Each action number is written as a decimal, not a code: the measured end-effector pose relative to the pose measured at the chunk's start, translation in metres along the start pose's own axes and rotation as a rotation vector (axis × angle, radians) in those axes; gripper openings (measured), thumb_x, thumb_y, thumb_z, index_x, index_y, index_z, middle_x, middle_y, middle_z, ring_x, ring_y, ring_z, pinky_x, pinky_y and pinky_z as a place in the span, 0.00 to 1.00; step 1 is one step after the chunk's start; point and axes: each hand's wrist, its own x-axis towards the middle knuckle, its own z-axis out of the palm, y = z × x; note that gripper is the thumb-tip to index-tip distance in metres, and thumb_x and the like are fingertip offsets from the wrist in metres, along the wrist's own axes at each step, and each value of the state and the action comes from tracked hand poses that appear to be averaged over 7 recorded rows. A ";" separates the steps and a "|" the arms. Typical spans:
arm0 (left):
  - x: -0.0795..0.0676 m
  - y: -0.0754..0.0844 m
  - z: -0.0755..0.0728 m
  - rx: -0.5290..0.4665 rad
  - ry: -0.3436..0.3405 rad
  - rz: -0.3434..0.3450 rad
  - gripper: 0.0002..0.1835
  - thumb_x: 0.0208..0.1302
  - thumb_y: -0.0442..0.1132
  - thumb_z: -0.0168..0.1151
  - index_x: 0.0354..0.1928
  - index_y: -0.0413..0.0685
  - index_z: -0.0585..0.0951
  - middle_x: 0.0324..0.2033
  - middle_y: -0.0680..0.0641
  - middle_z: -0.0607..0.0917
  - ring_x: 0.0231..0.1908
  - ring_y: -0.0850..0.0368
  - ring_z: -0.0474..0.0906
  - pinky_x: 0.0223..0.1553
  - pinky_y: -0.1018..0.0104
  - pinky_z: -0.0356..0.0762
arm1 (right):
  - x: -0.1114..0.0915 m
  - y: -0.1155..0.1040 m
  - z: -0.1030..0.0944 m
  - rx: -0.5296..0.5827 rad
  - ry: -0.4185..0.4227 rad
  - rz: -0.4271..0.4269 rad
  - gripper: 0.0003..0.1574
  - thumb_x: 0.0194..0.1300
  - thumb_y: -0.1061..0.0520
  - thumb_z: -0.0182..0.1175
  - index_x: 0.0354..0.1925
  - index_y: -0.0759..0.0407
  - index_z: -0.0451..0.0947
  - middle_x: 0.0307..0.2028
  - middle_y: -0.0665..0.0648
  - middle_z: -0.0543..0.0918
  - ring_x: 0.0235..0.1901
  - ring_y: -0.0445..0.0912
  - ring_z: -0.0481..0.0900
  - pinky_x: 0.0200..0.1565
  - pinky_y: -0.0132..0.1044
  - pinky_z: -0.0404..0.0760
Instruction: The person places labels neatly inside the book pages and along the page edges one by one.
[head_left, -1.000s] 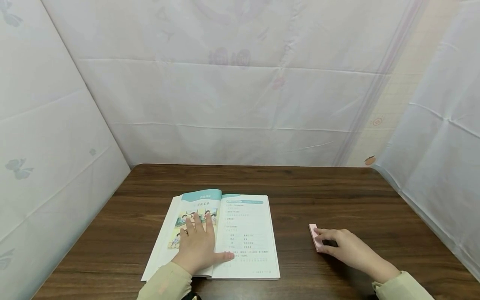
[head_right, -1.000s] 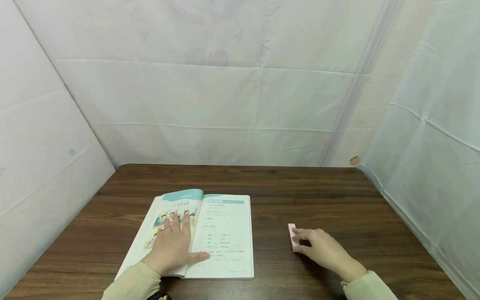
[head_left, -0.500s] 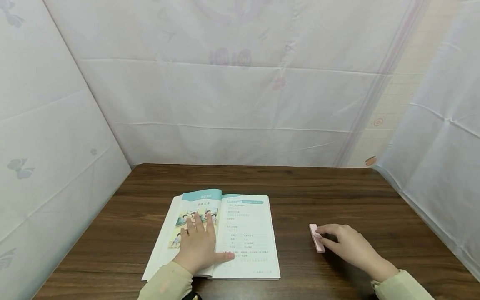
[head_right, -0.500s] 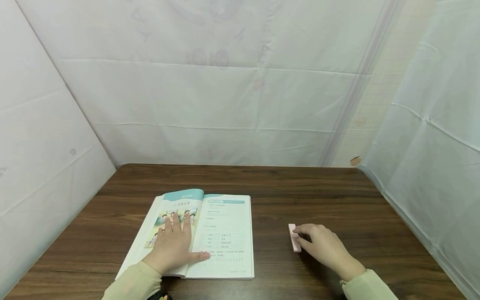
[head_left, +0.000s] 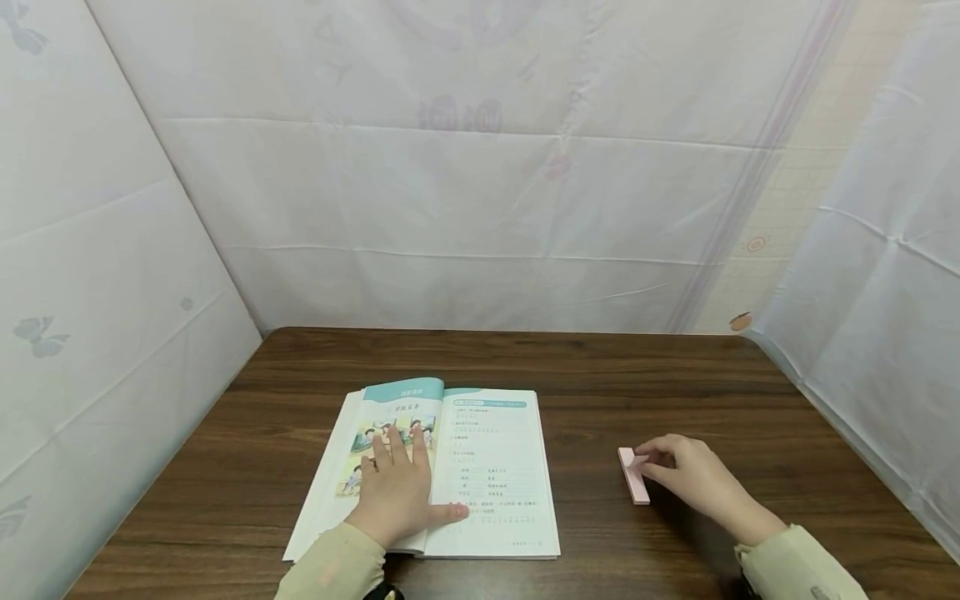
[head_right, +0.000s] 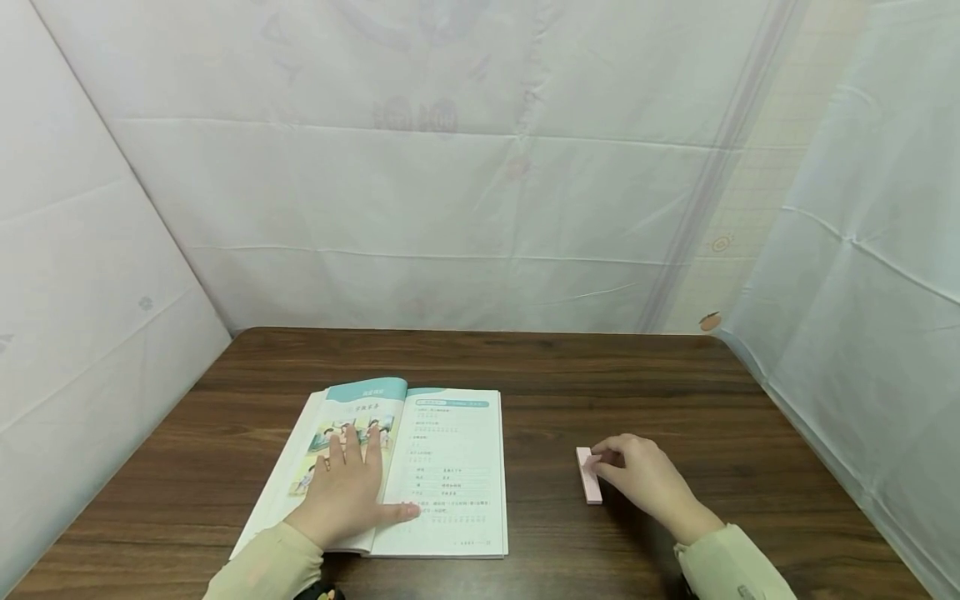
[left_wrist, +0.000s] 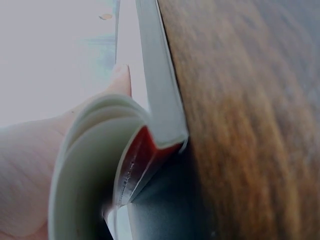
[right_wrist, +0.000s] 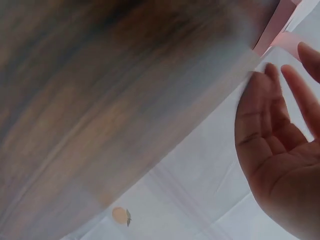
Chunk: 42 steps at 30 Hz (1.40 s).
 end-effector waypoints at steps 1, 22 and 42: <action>0.000 0.000 0.000 -0.003 0.001 0.000 0.73 0.37 0.76 0.71 0.72 0.26 0.56 0.68 0.15 0.55 0.68 0.15 0.50 0.62 0.25 0.56 | 0.001 0.000 0.000 0.016 -0.002 0.014 0.12 0.62 0.52 0.68 0.42 0.54 0.86 0.31 0.47 0.84 0.30 0.39 0.76 0.34 0.35 0.76; 0.000 0.000 -0.001 -0.032 -0.013 -0.015 0.73 0.37 0.75 0.72 0.73 0.27 0.55 0.68 0.16 0.54 0.69 0.16 0.48 0.64 0.26 0.54 | 0.020 0.006 0.004 0.637 -0.250 0.283 0.21 0.68 0.54 0.62 0.47 0.73 0.76 0.24 0.52 0.86 0.20 0.39 0.78 0.25 0.33 0.80; 0.000 0.000 0.000 -0.027 -0.003 -0.011 0.73 0.37 0.75 0.72 0.73 0.27 0.56 0.68 0.15 0.54 0.69 0.16 0.49 0.63 0.25 0.54 | 0.029 0.009 0.004 0.832 -0.341 0.296 0.10 0.69 0.58 0.59 0.39 0.67 0.76 0.28 0.53 0.87 0.27 0.40 0.85 0.34 0.34 0.85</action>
